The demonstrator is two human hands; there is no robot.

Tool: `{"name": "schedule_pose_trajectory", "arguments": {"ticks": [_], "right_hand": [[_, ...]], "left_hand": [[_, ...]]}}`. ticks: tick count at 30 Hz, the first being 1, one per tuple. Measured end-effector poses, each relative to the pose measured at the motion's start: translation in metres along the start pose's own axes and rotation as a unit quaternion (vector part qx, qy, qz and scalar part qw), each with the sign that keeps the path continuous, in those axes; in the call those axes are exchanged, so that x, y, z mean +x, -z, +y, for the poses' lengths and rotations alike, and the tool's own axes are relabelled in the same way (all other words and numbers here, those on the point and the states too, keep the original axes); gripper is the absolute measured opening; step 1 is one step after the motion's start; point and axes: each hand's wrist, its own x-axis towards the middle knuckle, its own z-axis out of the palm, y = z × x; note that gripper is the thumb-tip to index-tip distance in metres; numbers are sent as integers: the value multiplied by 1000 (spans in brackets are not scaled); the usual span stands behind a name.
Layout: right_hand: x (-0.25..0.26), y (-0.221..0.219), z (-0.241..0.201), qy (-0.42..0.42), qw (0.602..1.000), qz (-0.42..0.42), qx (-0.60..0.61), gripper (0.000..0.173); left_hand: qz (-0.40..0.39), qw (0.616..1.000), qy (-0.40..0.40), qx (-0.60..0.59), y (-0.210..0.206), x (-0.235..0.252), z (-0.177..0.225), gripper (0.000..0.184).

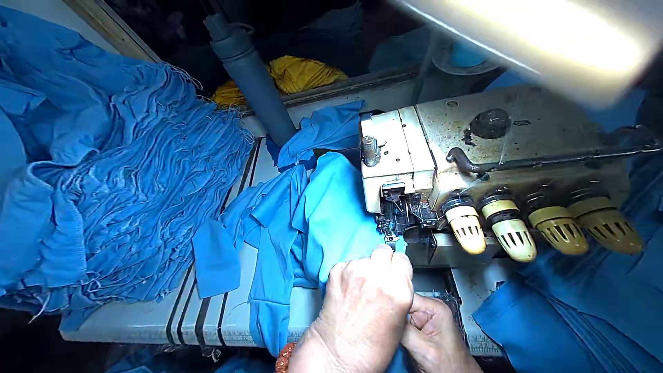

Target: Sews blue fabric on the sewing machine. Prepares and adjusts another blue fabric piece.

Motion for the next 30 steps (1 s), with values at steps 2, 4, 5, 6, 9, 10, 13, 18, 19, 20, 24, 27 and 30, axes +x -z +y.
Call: {"name": "schedule_pose_trajectory", "arguments": {"ticks": [2,4,5,6,9,10,13,18,19,20,24,27,30], "right_hand": [[2,-1,2,11,1000,9,-21,20],[4,-1,5,20,999,9,-33,19],[5,0,7,26,999,5,-37,18],[5,0,9,27,999,1,-38,17],[5,2,13,6,1000,-5,-18,17],[5,2,13,1,1000,-3,-14,18],[5,2,14,4,1000,-6,-23,19],[7,5,15,26,997,-7,-70,20],[5,8,12,34,997,-19,-74,18],[3,10,6,51,995,-39,-79,16],[-23,22,-12,95,975,-181,-85,9],[-46,28,-1,12,970,-233,-65,7],[-61,40,41,-64,971,-135,-188,9]], "left_hand": [[-1,1000,2,5,-2,1,0,23],[-6,1000,-5,-20,0,-2,-4,22],[-12,999,-5,-49,4,-6,-8,24],[-17,996,5,-87,10,-12,-14,26],[-30,982,118,-144,30,-47,-43,26],[-46,978,168,-112,34,-62,-54,31],[-233,908,336,-96,35,-115,-79,51],[-154,871,434,-173,14,-184,-82,22],[-94,846,472,-229,23,-183,-88,26],[-19,827,492,-271,34,-180,-99,30],[218,837,443,-239,89,-169,-168,29],[196,848,482,-102,113,-159,-212,39],[64,836,539,-79,106,-138,-217,37]]}}
